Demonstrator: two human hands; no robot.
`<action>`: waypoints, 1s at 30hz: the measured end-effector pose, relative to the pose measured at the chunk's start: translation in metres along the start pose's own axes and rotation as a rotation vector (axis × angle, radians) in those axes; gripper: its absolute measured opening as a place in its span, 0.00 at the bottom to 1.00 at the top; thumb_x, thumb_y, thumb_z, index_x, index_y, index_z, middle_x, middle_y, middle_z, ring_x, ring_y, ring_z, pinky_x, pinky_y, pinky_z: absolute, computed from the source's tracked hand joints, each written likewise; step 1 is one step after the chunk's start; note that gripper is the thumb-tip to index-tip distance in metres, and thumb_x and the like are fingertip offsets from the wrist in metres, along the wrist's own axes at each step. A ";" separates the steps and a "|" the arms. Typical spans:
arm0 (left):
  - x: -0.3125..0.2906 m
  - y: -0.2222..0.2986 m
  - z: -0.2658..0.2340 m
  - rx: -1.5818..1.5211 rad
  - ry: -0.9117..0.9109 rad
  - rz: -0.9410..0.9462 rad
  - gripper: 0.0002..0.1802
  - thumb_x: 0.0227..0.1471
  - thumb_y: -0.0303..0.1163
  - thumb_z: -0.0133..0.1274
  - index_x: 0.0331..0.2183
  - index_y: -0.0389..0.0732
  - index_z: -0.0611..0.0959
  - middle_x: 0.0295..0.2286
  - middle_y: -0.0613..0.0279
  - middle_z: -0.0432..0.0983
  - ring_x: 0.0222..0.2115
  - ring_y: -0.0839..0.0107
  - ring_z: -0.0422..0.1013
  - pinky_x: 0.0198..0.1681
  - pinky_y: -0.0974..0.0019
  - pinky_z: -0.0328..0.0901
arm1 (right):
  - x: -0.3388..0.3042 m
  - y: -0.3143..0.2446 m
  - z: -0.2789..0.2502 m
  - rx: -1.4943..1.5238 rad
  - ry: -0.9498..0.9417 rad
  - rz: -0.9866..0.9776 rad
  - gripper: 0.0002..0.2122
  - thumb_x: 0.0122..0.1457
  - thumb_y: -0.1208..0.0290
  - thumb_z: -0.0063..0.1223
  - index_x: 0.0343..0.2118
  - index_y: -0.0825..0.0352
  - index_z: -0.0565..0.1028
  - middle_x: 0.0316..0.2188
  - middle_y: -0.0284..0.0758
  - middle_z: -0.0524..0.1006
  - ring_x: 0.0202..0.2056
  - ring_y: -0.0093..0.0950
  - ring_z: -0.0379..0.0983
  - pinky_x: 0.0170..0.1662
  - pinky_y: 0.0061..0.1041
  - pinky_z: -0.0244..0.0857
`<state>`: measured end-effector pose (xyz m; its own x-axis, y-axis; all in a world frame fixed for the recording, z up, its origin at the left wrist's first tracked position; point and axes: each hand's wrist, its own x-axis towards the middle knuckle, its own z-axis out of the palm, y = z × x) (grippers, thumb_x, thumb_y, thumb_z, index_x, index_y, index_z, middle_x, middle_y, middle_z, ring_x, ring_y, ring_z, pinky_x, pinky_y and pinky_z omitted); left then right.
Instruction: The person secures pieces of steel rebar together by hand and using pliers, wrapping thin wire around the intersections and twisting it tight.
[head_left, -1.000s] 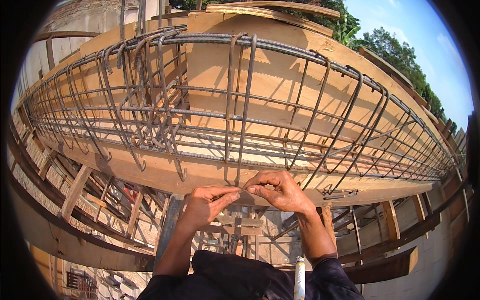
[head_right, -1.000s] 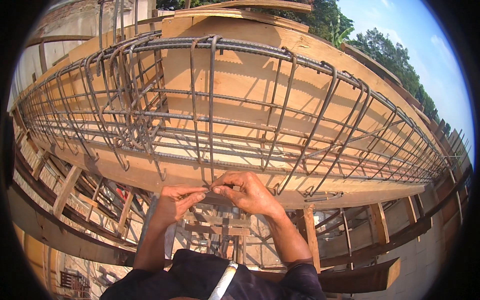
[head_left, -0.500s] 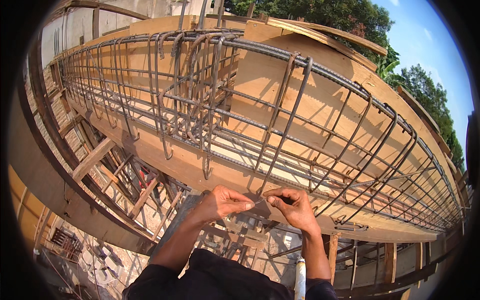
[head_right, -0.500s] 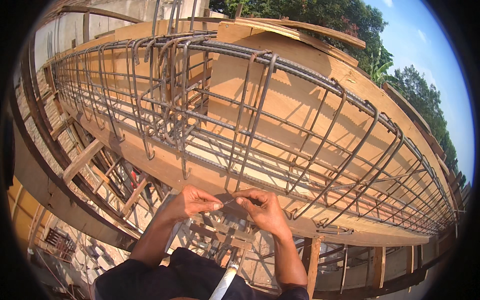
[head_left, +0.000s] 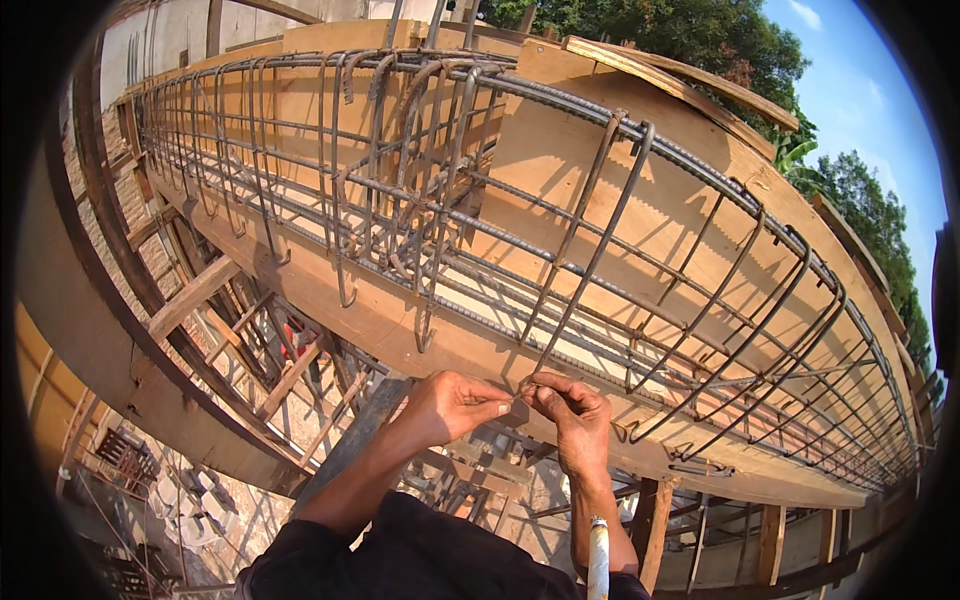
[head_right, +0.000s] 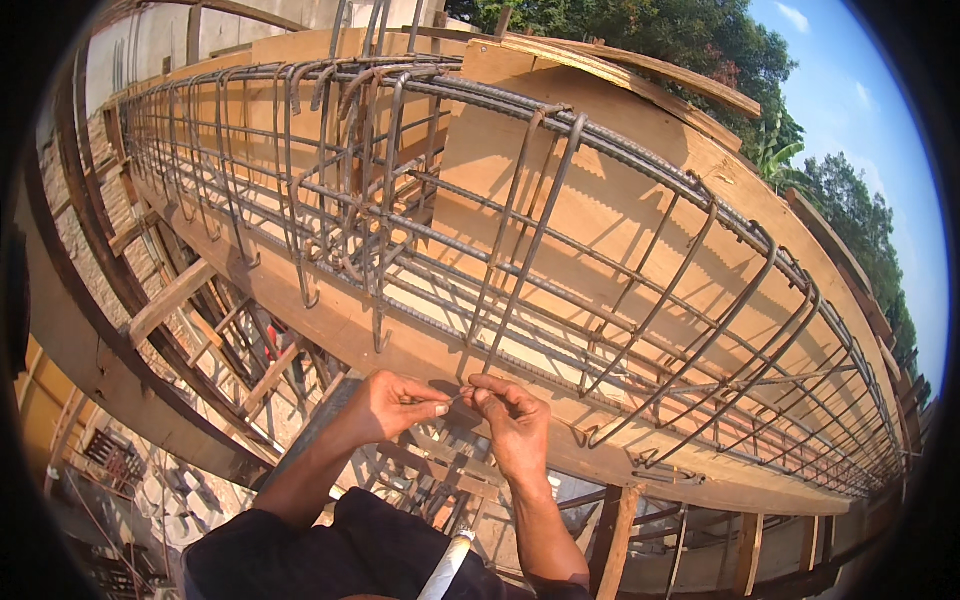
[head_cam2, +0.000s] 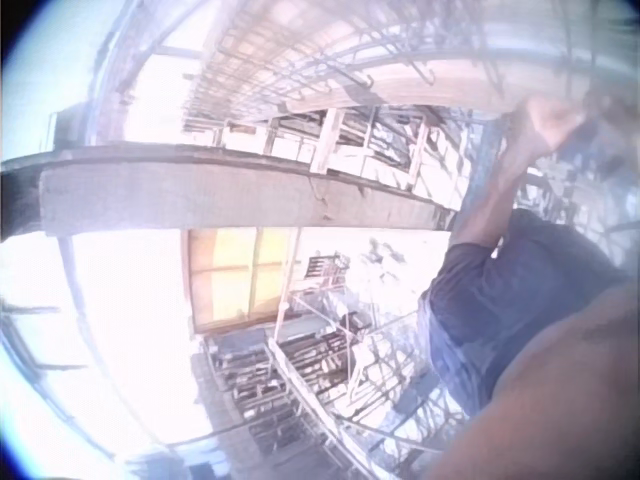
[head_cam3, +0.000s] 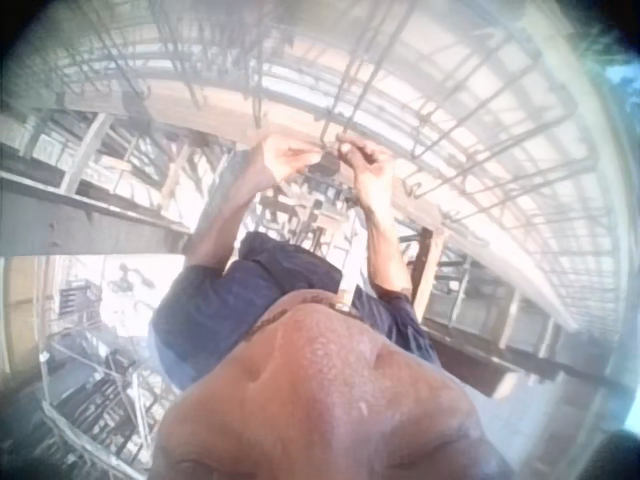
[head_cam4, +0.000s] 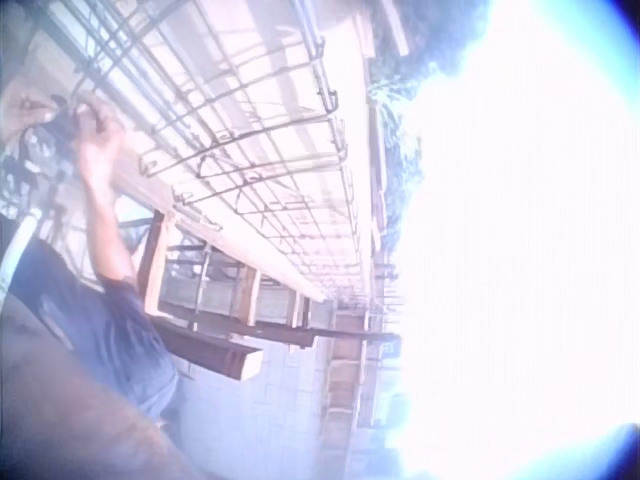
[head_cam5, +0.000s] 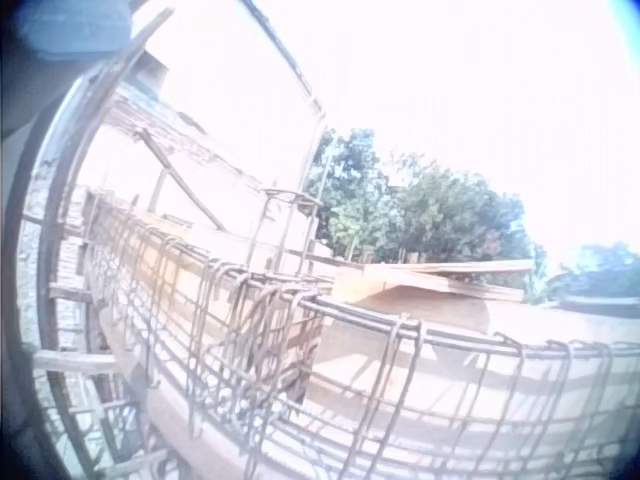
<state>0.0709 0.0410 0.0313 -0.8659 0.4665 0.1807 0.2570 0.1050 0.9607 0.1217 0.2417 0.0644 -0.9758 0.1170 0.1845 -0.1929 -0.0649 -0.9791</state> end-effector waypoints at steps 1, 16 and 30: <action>0.000 0.012 0.001 0.020 0.000 0.012 0.14 0.56 0.32 0.63 0.41 0.32 0.87 0.30 0.59 0.85 0.32 0.80 0.76 0.34 0.73 0.70 | 0.000 0.001 0.001 0.027 0.030 -0.029 0.10 0.64 0.79 0.55 0.45 0.77 0.79 0.37 0.42 0.82 0.40 0.28 0.80 0.47 0.25 0.76; -0.012 0.009 -0.012 -0.198 -0.020 -0.084 0.10 0.57 0.29 0.63 0.40 0.34 0.87 0.30 0.66 0.83 0.28 0.85 0.71 0.31 0.77 0.66 | -0.010 0.013 0.018 0.147 0.022 -0.156 0.09 0.63 0.82 0.56 0.45 0.74 0.77 0.44 0.41 0.79 0.46 0.33 0.79 0.51 0.28 0.75; 0.060 -0.010 -0.062 0.523 0.860 -0.102 0.23 0.47 0.40 0.67 0.43 0.35 0.87 0.18 0.57 0.76 0.20 0.74 0.72 0.26 0.63 0.66 | -0.017 0.084 -0.002 0.105 0.028 0.098 0.10 0.61 0.77 0.60 0.44 0.74 0.80 0.37 0.37 0.83 0.38 0.21 0.79 0.43 0.20 0.74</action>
<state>-0.0099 0.0133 0.0459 -0.8567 -0.3356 0.3917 0.1415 0.5774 0.8041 0.1228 0.2363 -0.0210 -0.9876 0.1323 0.0842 -0.1075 -0.1808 -0.9776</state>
